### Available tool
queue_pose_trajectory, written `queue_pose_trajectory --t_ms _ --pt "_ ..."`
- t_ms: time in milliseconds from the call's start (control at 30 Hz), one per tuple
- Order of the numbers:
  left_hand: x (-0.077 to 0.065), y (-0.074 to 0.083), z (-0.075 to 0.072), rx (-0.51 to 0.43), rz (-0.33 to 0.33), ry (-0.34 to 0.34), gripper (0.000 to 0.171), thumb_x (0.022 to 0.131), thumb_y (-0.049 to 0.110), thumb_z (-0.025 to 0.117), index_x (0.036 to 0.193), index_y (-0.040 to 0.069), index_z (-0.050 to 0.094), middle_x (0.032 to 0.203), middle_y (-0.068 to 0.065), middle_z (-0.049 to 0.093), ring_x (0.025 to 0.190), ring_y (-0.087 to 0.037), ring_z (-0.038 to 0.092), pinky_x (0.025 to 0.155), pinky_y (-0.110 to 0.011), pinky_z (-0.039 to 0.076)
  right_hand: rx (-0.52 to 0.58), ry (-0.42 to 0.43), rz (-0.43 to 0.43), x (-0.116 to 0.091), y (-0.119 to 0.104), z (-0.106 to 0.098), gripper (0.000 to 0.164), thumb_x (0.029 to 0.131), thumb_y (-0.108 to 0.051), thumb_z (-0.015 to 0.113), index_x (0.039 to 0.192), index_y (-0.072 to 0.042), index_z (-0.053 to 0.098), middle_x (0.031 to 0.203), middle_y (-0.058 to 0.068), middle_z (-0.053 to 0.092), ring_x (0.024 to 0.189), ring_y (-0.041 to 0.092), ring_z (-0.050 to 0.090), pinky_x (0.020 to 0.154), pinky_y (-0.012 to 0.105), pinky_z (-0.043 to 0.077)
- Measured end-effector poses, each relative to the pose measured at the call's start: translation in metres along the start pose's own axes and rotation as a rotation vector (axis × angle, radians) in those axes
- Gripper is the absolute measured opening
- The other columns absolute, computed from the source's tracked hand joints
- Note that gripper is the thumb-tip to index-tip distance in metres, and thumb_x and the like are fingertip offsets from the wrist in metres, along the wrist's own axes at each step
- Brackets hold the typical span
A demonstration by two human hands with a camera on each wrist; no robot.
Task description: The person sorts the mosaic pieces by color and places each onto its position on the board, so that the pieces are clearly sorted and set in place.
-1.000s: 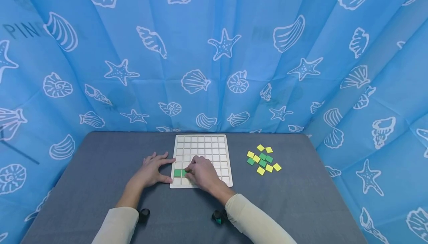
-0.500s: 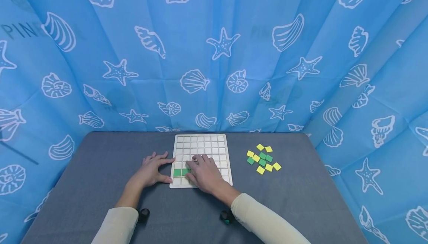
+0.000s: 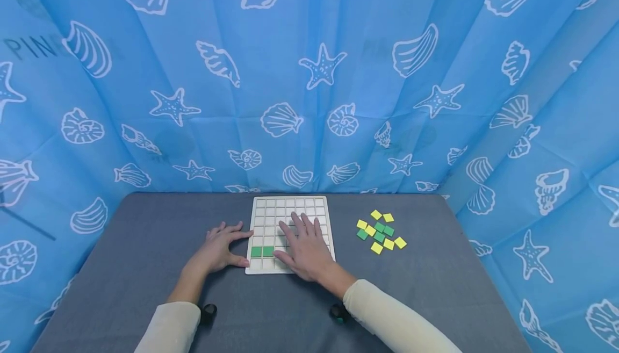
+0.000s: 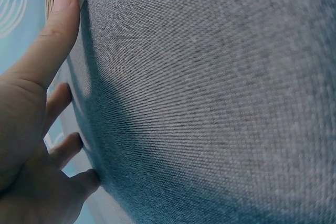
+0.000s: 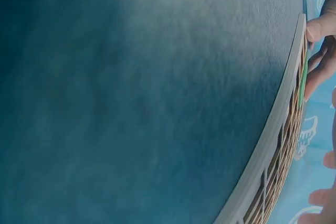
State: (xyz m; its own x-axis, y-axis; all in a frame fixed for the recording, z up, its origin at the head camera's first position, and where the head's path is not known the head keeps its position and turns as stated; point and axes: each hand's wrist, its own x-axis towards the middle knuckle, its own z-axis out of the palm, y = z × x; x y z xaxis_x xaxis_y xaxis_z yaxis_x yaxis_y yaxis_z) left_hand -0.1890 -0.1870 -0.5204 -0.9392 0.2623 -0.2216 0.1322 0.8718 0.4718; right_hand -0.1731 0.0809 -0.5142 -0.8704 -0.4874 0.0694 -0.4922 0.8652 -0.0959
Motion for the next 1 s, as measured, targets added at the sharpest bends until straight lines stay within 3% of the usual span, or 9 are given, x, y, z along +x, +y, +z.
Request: queue_pose_trajectory --t_ms 400,633,1000 --pt "0.001 0.000 0.002 -0.007 -0.006 0.005 0.087 0.070 0.049 0.089 0.147 0.027 0.057 0.165 -0.015 0.036 0.154 -0.055 0.014 0.119 -0.078 0.009 -0.047 -0.011 0.036 -0.008 0.023 0.004 0.082 0.099 -0.074 0.033 0.165 -0.027 0.020 0.174 0.012 0.011 0.159 0.043 0.013 0.123 0.072 0.015" --pt "0.002 0.000 0.003 -0.003 0.006 0.012 0.087 0.069 0.049 0.090 0.147 0.027 0.057 0.165 -0.015 0.037 0.154 -0.055 0.014 0.118 -0.078 0.010 -0.018 0.022 0.051 -0.016 0.040 0.001 0.082 0.099 -0.070 0.042 0.164 -0.024 0.025 0.172 0.016 0.015 0.159 0.045 0.013 0.122 0.073 0.014" --pt "0.001 -0.001 0.003 -0.002 -0.002 0.010 0.088 0.068 0.050 0.090 0.147 0.027 0.057 0.165 -0.015 0.037 0.154 -0.055 0.015 0.118 -0.078 0.010 -0.026 0.039 0.111 -0.028 0.065 -0.003 0.081 0.098 -0.069 0.044 0.162 -0.022 0.029 0.172 0.016 0.017 0.159 0.043 0.017 0.122 0.072 0.016"
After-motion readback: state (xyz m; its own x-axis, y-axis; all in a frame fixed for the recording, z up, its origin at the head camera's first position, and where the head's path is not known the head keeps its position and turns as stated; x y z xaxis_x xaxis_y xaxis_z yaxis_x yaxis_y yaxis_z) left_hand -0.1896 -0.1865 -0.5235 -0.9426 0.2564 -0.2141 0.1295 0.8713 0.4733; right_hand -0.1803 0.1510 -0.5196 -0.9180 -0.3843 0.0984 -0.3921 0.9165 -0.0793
